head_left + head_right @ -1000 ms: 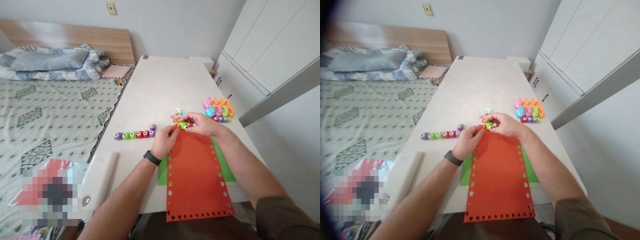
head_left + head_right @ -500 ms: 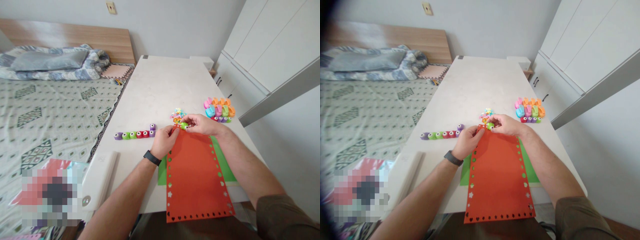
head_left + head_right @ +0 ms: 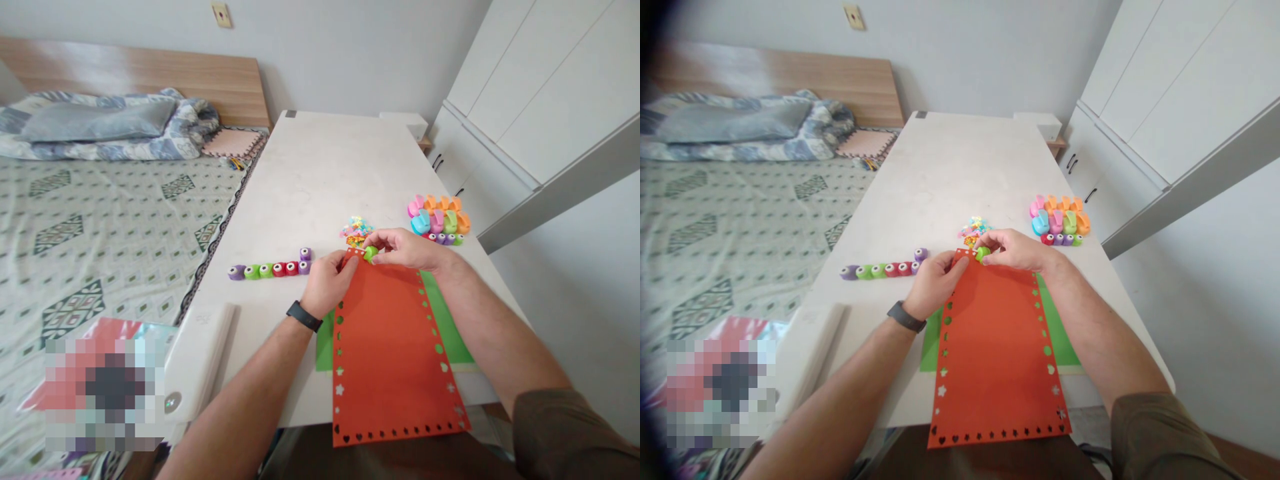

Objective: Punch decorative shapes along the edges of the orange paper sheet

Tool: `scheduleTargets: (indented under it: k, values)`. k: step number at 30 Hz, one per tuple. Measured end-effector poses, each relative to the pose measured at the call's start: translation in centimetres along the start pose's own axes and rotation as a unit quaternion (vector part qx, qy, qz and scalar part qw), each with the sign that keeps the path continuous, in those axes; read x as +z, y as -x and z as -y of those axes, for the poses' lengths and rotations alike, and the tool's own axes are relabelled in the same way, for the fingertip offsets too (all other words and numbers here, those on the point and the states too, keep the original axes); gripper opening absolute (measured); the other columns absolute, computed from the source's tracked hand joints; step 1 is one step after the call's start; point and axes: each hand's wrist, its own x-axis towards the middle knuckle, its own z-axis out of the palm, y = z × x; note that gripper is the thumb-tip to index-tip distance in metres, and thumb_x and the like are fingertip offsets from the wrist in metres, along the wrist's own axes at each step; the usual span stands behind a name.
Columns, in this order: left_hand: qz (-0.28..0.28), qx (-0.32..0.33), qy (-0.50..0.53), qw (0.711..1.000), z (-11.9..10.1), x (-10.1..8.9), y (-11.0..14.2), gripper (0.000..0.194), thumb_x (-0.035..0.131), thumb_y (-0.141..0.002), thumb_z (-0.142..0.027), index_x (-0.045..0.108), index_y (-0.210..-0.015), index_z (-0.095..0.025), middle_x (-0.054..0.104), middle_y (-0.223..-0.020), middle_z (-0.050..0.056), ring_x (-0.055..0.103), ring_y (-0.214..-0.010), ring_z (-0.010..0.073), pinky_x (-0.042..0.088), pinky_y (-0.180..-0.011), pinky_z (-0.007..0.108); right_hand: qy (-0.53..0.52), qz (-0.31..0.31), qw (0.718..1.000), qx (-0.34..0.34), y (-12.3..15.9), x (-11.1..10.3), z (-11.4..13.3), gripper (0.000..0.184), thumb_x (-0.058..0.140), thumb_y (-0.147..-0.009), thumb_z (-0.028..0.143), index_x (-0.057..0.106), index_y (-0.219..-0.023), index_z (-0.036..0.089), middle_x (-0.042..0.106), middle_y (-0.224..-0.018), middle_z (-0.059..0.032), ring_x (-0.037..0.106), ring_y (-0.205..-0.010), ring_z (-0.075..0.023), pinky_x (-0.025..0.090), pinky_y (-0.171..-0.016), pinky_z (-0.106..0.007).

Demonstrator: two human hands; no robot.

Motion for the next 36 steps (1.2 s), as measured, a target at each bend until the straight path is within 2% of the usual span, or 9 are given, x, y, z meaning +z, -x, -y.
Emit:
scheduleTargets:
  k: [4, 9, 15, 20, 25, 36]
  values:
    - [0.003, 0.000, -0.006, 1.000, 0.0, 0.0, 0.0, 0.038, 0.056, -0.092, -0.048, 0.062, -0.073, -0.016, 0.048, -0.061, -0.002, 0.040, -0.060, 0.0115, 0.027, -0.053, 0.025, 0.003, 0.007, 1.000, -0.002, -0.1, 0.1, -0.2, 0.032, 0.069, -0.089, 0.032, 0.065, -0.117, 0.017, 0.073, -0.099, -0.0064, 0.067, -0.090, -0.0181, 0.052, -0.085, -0.033]
    - [0.008, 0.004, -0.027, 1.000, 0.2, 0.1, 0.0, 0.040, 0.053, -0.095, -0.049, 0.063, -0.076, -0.016, 0.048, -0.064, -0.002, 0.040, -0.061, 0.0117, 0.027, -0.054, 0.025, 0.058, -0.033, 0.998, -0.006, -0.1, 0.4, -0.2, 0.037, 0.071, -0.086, 0.033, 0.064, -0.118, 0.017, 0.071, -0.102, -0.0052, 0.064, -0.085, -0.0156, 0.050, -0.078, -0.028]
    - [0.023, 0.002, -0.037, 0.999, 0.5, 0.3, 0.0, 0.039, 0.051, -0.097, -0.048, 0.063, -0.078, -0.016, 0.048, -0.065, -0.002, 0.040, -0.061, 0.0114, 0.025, -0.055, 0.026, 0.072, 0.014, 0.997, 0.006, -0.1, 0.4, 0.1, 0.046, 0.070, -0.081, 0.027, 0.066, -0.126, 0.018, 0.071, -0.103, -0.0028, 0.061, -0.080, -0.0141, 0.047, -0.073, -0.026]
    - [0.020, 0.008, -0.027, 0.999, 0.5, 0.2, -0.1, 0.040, 0.051, -0.097, -0.048, 0.064, -0.079, -0.015, 0.048, -0.066, -0.002, 0.038, -0.061, 0.0111, 0.026, -0.055, 0.026, 0.089, -0.006, 0.996, -0.006, -0.2, 0.5, 0.0, 0.049, 0.070, -0.081, 0.027, 0.065, -0.128, 0.018, 0.071, -0.106, -0.0043, 0.062, -0.087, -0.0159, 0.047, -0.078, -0.027]
    - [0.015, 0.007, -0.021, 1.000, 0.5, 0.2, 0.0, 0.040, 0.052, -0.096, -0.049, 0.065, -0.079, -0.015, 0.049, -0.066, -0.002, 0.039, -0.061, 0.0114, 0.027, -0.055, 0.026, 0.098, -0.006, 0.995, -0.009, -0.1, 0.4, 0.3, 0.045, 0.070, -0.081, 0.029, 0.069, -0.125, 0.018, 0.071, -0.098, -0.0028, 0.061, -0.082, -0.0156, 0.046, -0.076, -0.027]
    - [0.027, 0.002, -0.027, 0.999, 0.4, 0.2, 0.0, 0.040, 0.051, -0.096, -0.050, 0.064, -0.080, -0.015, 0.047, -0.065, -0.002, 0.039, -0.062, 0.0115, 0.026, -0.055, 0.025, 0.102, -0.006, 0.995, -0.006, 0.0, 0.3, 0.8, 0.046, 0.072, -0.082, 0.028, 0.068, -0.126, 0.018, 0.069, -0.096, -0.0024, 0.060, -0.082, -0.0155, 0.046, -0.076, -0.027]
